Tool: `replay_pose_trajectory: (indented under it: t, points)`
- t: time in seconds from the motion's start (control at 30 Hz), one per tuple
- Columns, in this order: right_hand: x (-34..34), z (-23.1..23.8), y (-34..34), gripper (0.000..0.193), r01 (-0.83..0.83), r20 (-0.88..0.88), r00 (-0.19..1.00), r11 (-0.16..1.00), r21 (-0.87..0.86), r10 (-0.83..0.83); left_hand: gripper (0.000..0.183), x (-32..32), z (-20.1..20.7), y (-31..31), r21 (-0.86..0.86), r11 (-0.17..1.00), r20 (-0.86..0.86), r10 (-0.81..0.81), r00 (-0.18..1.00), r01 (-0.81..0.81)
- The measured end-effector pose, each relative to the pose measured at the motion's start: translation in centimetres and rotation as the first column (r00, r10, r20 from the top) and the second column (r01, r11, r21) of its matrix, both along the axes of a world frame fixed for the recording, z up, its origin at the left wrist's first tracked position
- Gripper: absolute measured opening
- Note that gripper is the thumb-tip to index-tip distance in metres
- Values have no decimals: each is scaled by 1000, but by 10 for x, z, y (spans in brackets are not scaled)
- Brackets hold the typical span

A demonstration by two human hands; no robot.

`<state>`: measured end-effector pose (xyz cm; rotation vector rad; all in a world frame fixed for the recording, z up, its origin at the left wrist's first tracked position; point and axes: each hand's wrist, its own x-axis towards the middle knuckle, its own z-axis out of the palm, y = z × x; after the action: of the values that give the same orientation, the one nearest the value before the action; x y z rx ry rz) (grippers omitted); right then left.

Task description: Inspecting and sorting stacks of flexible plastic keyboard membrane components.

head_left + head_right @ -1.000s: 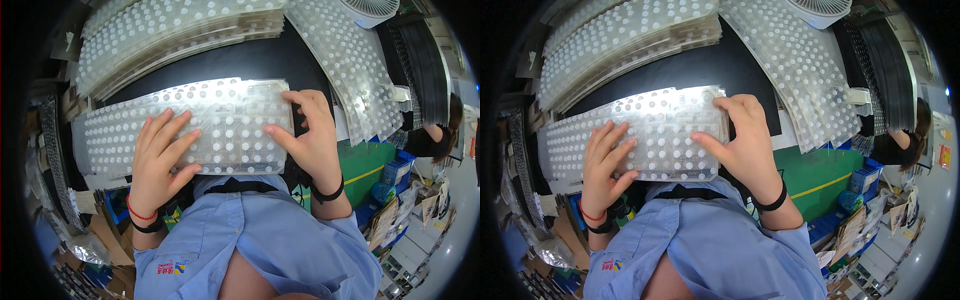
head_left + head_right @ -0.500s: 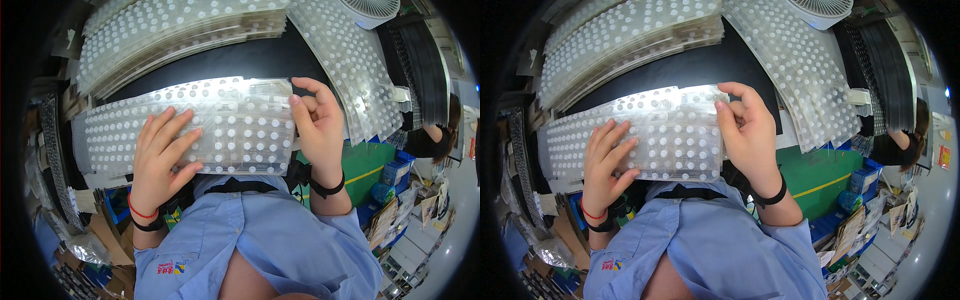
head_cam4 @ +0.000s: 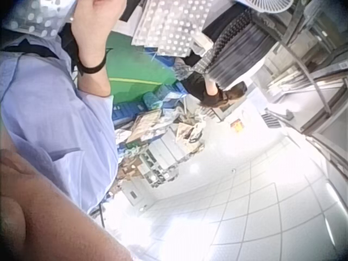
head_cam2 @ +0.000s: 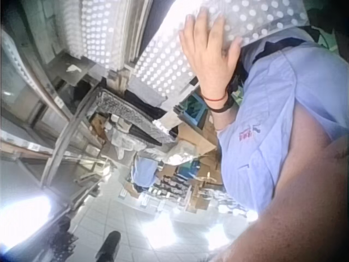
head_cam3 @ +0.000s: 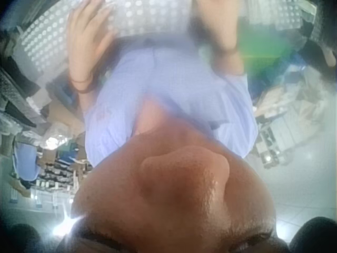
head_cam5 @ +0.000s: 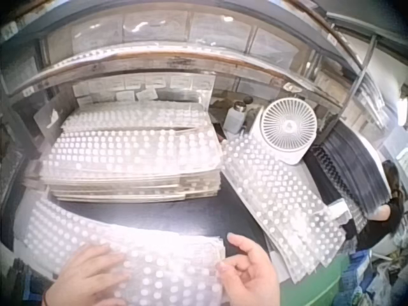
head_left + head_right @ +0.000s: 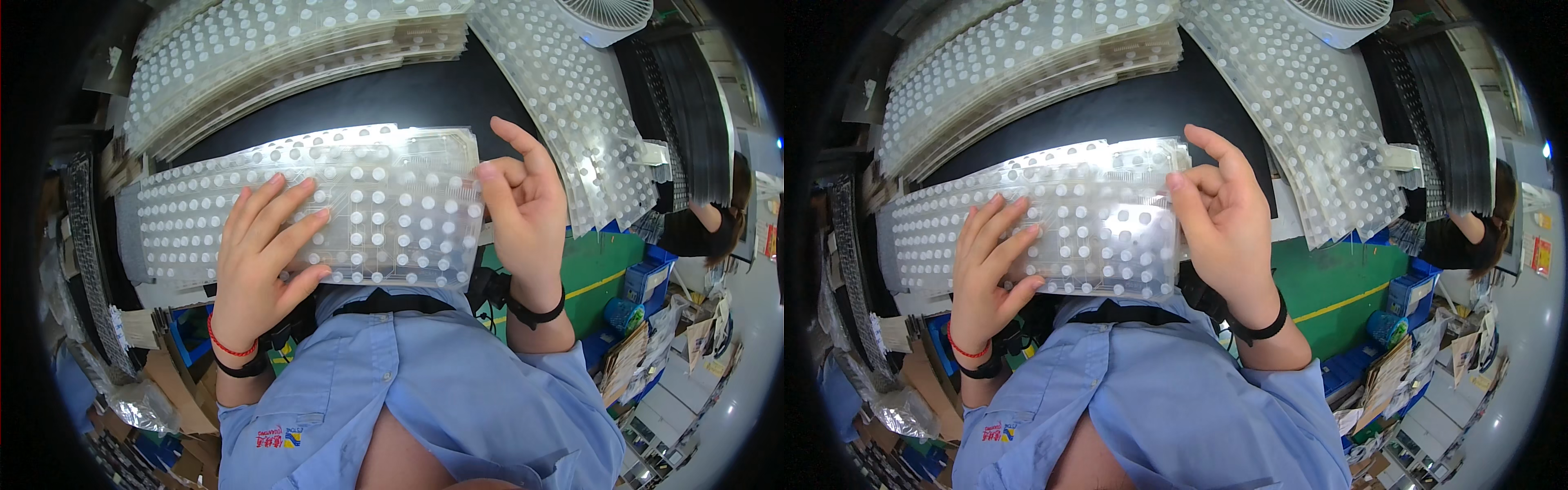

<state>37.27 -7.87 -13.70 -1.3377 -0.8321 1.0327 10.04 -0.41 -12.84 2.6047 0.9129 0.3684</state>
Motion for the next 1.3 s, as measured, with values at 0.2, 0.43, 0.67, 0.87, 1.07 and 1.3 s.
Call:
replay_pose_trajectory:
  t: [0.2, 0.43, 0.67, 0.87, 1.07, 1.3]
  points:
    - [-9, 7, -18, 61, -262, -163, 955, 962, -70, 248, 52, 0, 1, 1, 5, 1000, 23, -9, 1000, 9]
    - [19, -5, -30, 23, -158, 158, 980, 946, 282, 117, 26, -29, -7, -14, 278, 960, 414, -104, 904, -17]
    - [111, 12, -69, 34, 466, -56, 878, 821, 330, -475, 26, -32, -3, -15, 186, 979, 442, -11, 897, -80]
    - [185, 4, -102, 28, 521, -52, 842, 786, 333, -537, 57, 4, 13, -7, -18, 999, 48, -40, 998, 41]
    - [193, -5, -98, 33, 588, 94, 782, 780, 213, -616, 55, 1, 16, -5, -38, 999, -34, -27, 999, 26]
    - [110, 20, -77, 57, 478, 588, 385, 699, 532, -711, 39, -4, 22, 1, -76, 992, 19, -99, 995, 100]
